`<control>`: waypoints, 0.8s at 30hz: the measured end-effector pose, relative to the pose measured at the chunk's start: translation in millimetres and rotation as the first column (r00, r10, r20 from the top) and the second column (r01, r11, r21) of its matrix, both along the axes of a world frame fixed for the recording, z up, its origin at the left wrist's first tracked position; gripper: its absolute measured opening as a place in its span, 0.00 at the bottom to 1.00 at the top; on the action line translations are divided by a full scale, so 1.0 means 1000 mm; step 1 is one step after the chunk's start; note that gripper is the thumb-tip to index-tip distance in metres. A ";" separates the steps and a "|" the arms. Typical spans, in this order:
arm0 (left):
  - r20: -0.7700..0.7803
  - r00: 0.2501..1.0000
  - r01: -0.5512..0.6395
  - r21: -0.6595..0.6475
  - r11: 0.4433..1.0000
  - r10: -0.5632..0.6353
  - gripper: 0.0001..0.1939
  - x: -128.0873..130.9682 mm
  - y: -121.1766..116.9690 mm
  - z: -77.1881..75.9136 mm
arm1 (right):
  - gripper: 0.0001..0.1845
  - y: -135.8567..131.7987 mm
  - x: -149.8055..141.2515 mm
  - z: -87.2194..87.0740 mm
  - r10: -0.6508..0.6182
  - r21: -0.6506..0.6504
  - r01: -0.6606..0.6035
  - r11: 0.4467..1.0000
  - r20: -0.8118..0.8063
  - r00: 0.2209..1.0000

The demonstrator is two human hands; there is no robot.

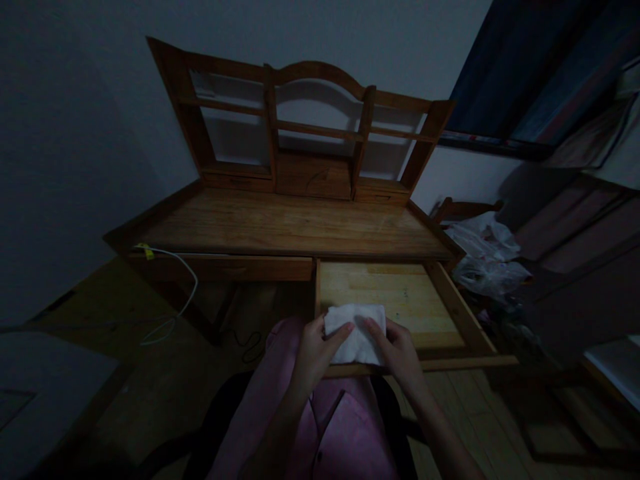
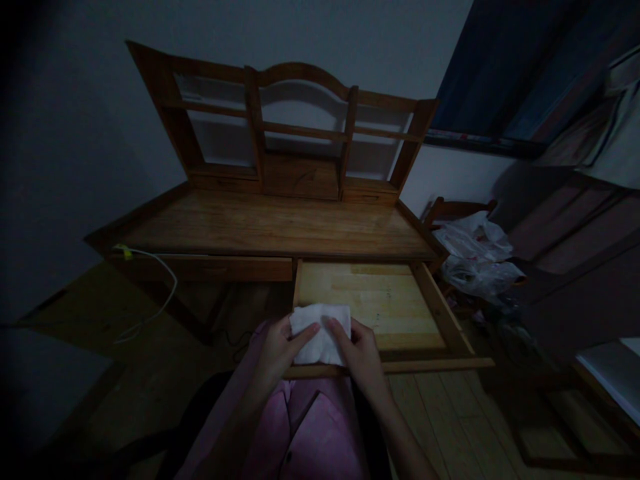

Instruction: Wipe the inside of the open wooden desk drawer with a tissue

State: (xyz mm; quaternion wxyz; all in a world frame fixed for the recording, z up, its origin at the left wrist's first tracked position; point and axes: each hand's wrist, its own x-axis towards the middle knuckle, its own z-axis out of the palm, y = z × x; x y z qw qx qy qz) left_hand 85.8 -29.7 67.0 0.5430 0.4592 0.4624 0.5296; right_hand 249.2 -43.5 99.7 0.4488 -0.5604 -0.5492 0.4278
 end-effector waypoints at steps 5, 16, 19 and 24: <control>-0.080 0.992 -0.100 0.030 0.995 0.102 0.20 -0.004 0.003 0.000 | 0.25 0.001 -0.002 -0.013 0.113 -0.076 -0.116 0.990 -0.033 0.993; -0.125 0.988 -0.086 0.026 0.996 0.088 0.27 -0.005 0.004 -0.010 | 0.27 0.001 0.000 -0.010 0.074 -0.037 -0.073 0.997 0.020 0.997; -0.128 0.985 -0.104 0.087 0.991 0.114 0.23 -0.004 0.003 -0.009 | 0.27 0.005 0.010 -0.004 -0.021 0.051 0.017 0.999 0.071 0.997; -0.275 0.945 -0.111 0.235 0.966 0.175 0.16 -0.005 0.003 -0.010 | 0.26 -0.001 0.111 0.006 -0.484 0.234 0.456 0.859 0.078 0.872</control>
